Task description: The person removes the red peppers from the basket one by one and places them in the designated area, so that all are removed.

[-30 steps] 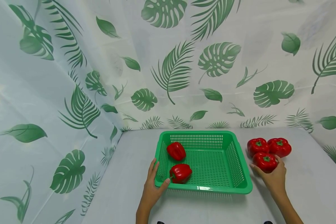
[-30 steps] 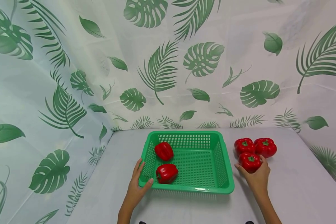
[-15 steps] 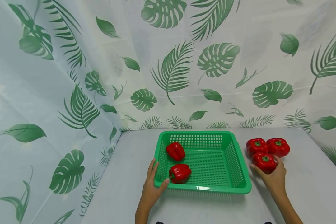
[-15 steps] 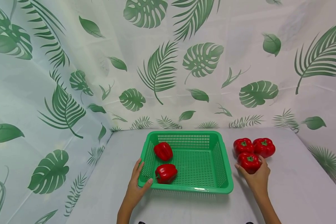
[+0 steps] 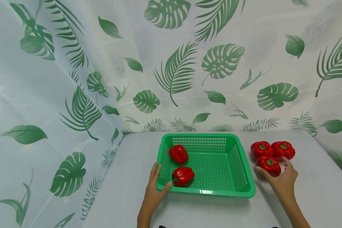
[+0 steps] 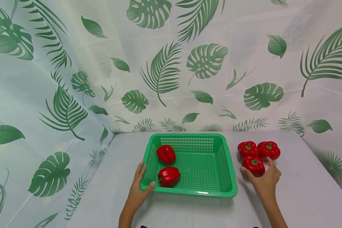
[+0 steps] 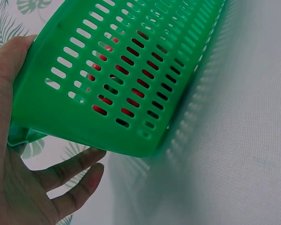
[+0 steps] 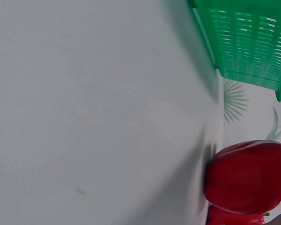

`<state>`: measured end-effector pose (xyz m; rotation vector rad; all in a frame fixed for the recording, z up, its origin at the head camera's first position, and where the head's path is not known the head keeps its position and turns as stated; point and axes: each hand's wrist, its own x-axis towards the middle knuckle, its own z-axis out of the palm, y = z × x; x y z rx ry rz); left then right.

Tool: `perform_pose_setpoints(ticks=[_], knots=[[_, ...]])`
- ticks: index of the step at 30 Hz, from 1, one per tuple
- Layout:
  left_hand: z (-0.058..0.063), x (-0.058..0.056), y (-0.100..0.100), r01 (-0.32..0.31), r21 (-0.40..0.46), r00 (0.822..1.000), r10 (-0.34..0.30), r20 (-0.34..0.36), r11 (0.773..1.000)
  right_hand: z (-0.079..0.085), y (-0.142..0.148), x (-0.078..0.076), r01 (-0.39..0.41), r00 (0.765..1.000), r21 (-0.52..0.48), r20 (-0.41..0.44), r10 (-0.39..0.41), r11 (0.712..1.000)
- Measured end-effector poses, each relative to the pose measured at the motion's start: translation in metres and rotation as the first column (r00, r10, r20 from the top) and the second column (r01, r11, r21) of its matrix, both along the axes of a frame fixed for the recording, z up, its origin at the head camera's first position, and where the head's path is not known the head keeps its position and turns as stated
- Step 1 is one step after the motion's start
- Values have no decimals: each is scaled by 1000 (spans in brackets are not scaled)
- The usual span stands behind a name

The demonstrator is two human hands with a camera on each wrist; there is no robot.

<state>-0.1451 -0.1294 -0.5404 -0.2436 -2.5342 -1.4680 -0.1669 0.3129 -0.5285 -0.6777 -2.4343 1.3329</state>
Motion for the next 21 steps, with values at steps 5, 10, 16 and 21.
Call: perform_pose_setpoints(ticks=[5,10,16,21], knots=[[-1,0,0,-3,-10,1000,3,-6,1000,15,2,4,22,999,15,-32,-21,1000],[-2,0,0,-5,-16,1000,5,-10,1000,32,2,7,48,997,22,-56,-46,999],[-2,0,0,0,-4,1000,0,-14,1000,56,1,2,50,993,-18,-108,-51,999],[-2,-1,-1,-3,-10,1000,3,-30,1000,82,-4,-9,12,985,-61,-169,-22,998]])
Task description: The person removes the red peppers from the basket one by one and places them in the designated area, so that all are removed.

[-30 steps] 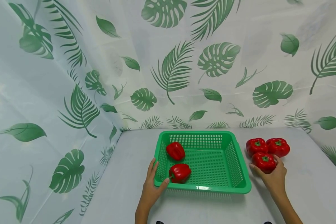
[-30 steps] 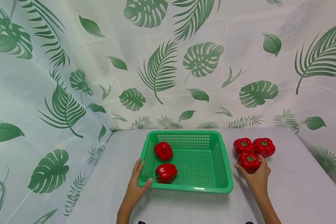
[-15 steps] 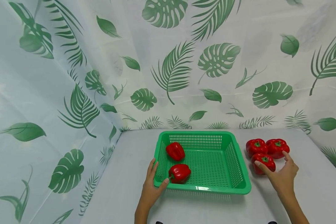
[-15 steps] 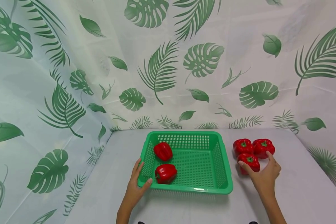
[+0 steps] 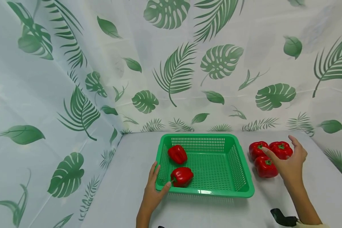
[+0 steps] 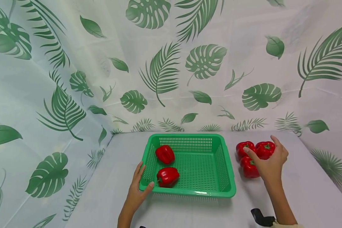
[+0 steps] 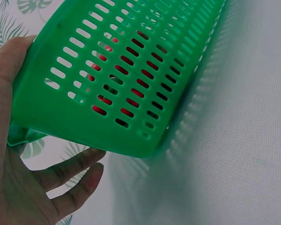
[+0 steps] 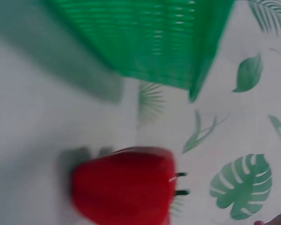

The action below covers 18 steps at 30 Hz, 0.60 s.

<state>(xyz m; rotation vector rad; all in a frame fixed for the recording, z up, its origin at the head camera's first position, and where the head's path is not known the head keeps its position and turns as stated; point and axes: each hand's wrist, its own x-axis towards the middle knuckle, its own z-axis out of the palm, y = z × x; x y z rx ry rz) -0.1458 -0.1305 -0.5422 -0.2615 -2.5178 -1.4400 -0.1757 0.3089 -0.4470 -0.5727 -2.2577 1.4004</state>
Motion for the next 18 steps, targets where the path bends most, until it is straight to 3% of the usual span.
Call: perform_pose_setpoints(ticks=[5,9,12,16,18], knots=[[3,0,0,3,11,1000,-3,4,1000,26,-11,-16,-105,990,2,-93,104,995],[5,0,0,3,10,1000,-3,6,1000,41,-23,-27,-247,954,56,-161,253,967],[4,1,0,4,8,1000,-4,7,1000,49,-31,-34,-371,911,98,-152,382,923],[2,1,1,7,3,1000,-7,9,1000,54,-41,-45,-516,850,108,-64,524,850],[3,1,1,4,1,1000,-4,3,1000,55,-47,-51,-585,808,85,-32,589,807]])
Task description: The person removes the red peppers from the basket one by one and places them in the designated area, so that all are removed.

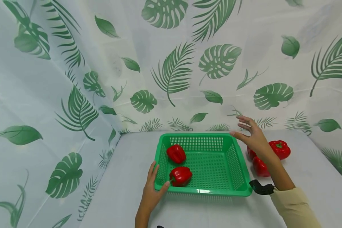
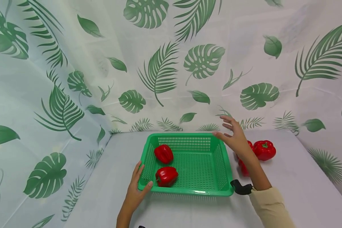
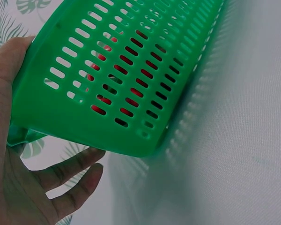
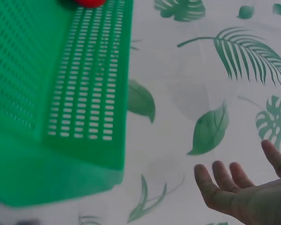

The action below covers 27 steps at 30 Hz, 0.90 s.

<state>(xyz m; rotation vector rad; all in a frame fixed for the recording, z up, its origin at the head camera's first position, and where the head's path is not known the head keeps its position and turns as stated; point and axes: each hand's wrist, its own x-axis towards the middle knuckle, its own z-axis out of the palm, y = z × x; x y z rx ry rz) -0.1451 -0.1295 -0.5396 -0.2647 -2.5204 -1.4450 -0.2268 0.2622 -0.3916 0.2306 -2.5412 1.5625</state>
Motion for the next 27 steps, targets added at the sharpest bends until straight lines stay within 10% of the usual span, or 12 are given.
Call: perform_pose_setpoints(ticks=[13,27], knots=[[-1,0,0,-5,-4,1000,5,18,1000,-10,-44,-36,-327,924,-24,200,325,945],[1,3,1,-1,0,1000,1,-4,1000,-37,-94,-57,-440,786,-129,424,450,889]])
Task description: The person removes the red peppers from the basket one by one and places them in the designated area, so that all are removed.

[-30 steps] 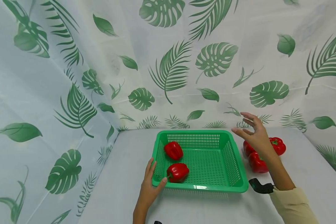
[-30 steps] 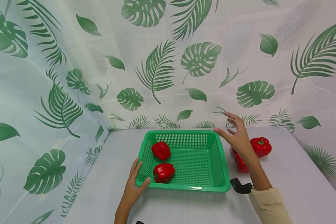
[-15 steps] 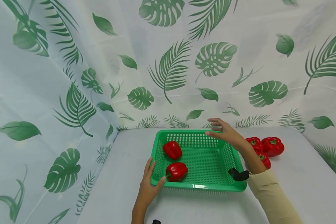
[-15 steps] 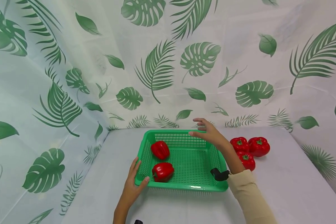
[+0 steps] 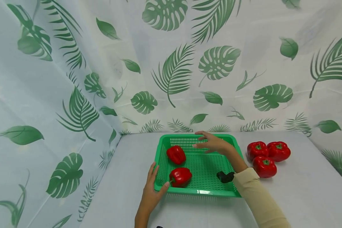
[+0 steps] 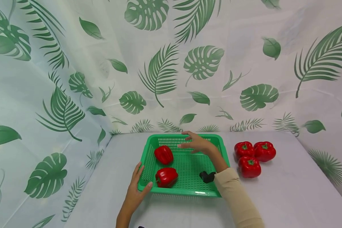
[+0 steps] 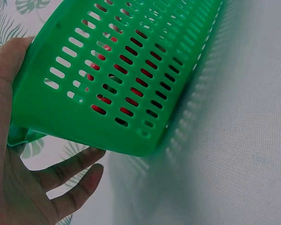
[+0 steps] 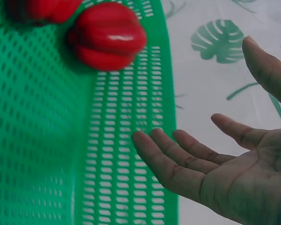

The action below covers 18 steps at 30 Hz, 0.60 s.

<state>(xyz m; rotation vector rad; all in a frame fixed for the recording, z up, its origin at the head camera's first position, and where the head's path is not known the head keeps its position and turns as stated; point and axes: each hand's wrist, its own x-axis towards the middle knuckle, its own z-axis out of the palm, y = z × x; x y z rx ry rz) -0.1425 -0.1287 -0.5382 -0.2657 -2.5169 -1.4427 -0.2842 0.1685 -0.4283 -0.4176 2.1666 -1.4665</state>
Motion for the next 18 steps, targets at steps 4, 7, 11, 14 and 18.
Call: perform_pose_setpoints(ticks=[4,7,11,14,18], knots=[[1,-2,-1,-4,-5,1000,4,-5,1000,-7,-13,-8,4,999,-7,51,-4,1000],[1,-3,-1,-4,1,1000,4,3,1000,-13,-23,-13,10,996,2,91,-11,1000],[-1,-2,-2,-6,7,1000,6,16,1000,-24,-36,-18,-2,992,11,124,0,1000],[-3,-2,-2,-6,4,1000,6,23,1000,-33,-43,-22,-10,990,10,138,9,1000],[-3,-2,-1,1,2,1000,-1,26,1000,-42,-49,-26,-4,990,24,139,0,1000]])
